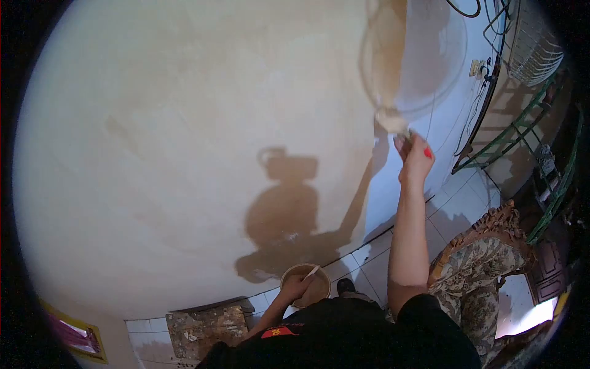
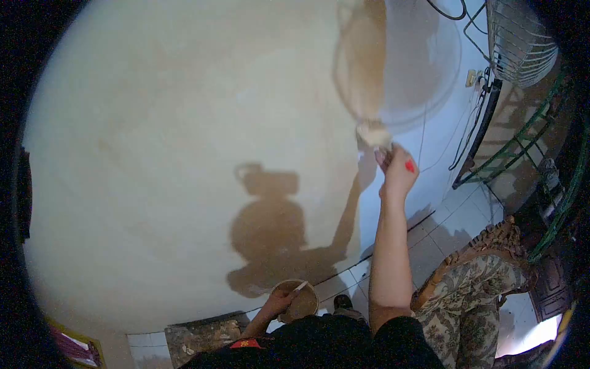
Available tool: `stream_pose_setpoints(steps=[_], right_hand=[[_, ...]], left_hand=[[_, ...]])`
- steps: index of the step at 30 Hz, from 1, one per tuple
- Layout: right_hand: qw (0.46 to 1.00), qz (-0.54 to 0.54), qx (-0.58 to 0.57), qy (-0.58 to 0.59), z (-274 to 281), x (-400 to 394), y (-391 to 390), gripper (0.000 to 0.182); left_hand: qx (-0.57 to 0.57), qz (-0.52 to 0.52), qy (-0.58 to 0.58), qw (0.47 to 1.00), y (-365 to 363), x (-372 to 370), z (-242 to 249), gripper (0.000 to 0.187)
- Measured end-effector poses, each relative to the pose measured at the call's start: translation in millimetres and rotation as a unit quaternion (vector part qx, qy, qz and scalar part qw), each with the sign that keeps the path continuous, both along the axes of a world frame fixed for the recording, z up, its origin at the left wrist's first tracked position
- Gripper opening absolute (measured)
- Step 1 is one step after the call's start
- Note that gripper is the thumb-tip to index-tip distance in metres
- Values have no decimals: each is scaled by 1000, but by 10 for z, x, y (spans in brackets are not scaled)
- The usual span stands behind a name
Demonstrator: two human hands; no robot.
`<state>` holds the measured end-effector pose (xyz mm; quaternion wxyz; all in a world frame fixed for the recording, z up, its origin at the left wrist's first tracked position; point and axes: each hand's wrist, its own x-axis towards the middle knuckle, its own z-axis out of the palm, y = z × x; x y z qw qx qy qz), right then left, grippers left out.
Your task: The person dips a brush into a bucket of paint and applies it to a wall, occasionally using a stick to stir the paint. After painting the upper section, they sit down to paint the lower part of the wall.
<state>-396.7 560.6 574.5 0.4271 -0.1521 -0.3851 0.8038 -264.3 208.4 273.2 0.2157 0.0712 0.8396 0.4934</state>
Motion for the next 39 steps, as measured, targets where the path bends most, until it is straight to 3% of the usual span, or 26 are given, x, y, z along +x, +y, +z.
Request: stream_pose_setpoints(steps=[3, 5, 9, 14, 17, 18, 20, 22, 23, 25, 26, 28, 30, 32, 34, 39], right_hand=[[1000, 3, -16, -22, -109, 271, -34, 23], [1000, -5, -5, -20, 25, 251, -59, 23], [993, 9, 64, 94, 693, -169, -12, 26], [973, 47, 7, 226, 1252, 8, 96, 23], [975, 13, 26, 219, 822, -67, 93, 22], [988, 7, 14, 151, 587, -126, 71, 21], [998, 1, -15, 62, 64, -116, 10, 21], [999, 5, -31, 29, -179, 52, 6, 22], [999, 6, -35, 9, -218, 124, 13, 23], [1000, 2, -26, 4, -36, 199, 59, 21], [1000, -4, -25, -8, 58, 260, 78, 20], [999, -8, 43, 19, 403, 144, 214, 18], [991, -2, 126, 49, 886, -103, 301, 24], [982, -43, 144, 119, 1398, -259, 235, 23], [982, 2, 88, 167, 1914, -250, 267, 22], [973, 26, 67, 219, 2031, -172, 353, 25]], left_hand=[[-20, 8, -47, 999, 87, 63, 503, 56], [-51, 6, -78, 996, 127, 61, 576, 56], [-61, -5, -106, 993, 166, 73, 781, 56], [-106, -38, -111, 987, 105, 16, 612, 56], [-37, -31, -57, 997, 23, -1, 189, 53], [-29, -42, -43, 998, -8, -25, 76, 52], [-23, -48, -27, 998, -14, -28, 197, 51], [-59, -44, -59, 996, 114, 14, 714, 50], [-55, -42, -55, 996, 83, -11, 490, 50], [39, -34, 45, 998, -1, -91, -116, 50], [42, -37, 48, 997, 45, -102, 80, 50], [-117, -57, -98, 987, 80, -116, 454, 49], [-88, -47, -102, 990, 29, -137, 189, 49], [-56, -35, -103, 993, 79, -157, 285, 48], [-35, -28, -8, 999, 204, -33, 838, 49], [-25, -20, -89, 995, 113, -148, 463, 47]])
